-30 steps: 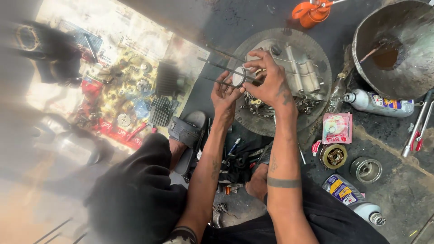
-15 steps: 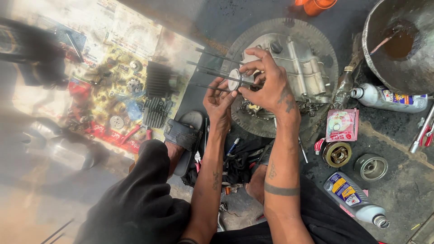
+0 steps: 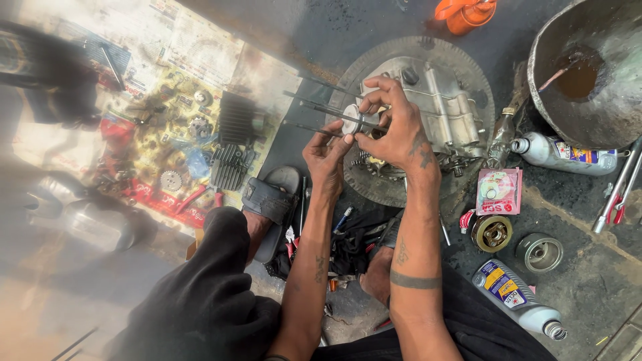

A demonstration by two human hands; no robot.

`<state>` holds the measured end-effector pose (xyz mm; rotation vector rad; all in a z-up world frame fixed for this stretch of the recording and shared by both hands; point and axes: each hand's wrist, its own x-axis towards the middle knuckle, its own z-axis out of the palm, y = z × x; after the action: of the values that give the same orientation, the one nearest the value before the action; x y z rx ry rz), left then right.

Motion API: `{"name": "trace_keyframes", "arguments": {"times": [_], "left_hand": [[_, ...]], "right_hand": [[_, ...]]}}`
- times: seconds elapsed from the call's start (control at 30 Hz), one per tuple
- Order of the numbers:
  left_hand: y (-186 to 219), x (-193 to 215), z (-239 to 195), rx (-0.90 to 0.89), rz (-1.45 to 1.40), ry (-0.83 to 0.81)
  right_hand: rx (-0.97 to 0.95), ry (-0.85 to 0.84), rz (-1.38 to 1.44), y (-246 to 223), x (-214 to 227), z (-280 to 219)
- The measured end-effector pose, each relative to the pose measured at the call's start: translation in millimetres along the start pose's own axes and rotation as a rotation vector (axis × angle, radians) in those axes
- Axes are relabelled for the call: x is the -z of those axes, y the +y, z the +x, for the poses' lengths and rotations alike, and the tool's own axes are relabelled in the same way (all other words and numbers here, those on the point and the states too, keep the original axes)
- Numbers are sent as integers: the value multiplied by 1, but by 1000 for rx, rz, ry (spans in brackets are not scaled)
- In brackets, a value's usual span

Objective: The person sits on the ground assembling a motorcycle engine. They pick up the cylinder block, fit the piston and pin into it, align the cylinder over the piston and lower it onto the engine crankcase, then press the piston rings in while seating the cylinder.

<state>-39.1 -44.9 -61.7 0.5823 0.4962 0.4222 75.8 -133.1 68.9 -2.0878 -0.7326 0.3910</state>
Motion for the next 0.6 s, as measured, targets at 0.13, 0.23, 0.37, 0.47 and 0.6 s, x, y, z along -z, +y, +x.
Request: {"name": "trace_keyframes", "arguments": {"times": [0.13, 0.23, 0.37, 0.47, 0.6], "left_hand": [[2, -2, -1, -13, 2, -3], [6, -7, -1, -16, 10, -4], [6, -8, -2, -19, 27, 15], [4, -8, -1, -21, 28, 20], [2, -4, -2, -18, 38, 29]], "right_hand": [[-31, 0, 2, -3, -5, 0], [27, 26, -37, -8, -5, -1], [-106, 11, 3, -14, -8, -2], [-119, 21, -5, -11, -10, -4], [-79, 19, 4, -5, -6, -8]]}}
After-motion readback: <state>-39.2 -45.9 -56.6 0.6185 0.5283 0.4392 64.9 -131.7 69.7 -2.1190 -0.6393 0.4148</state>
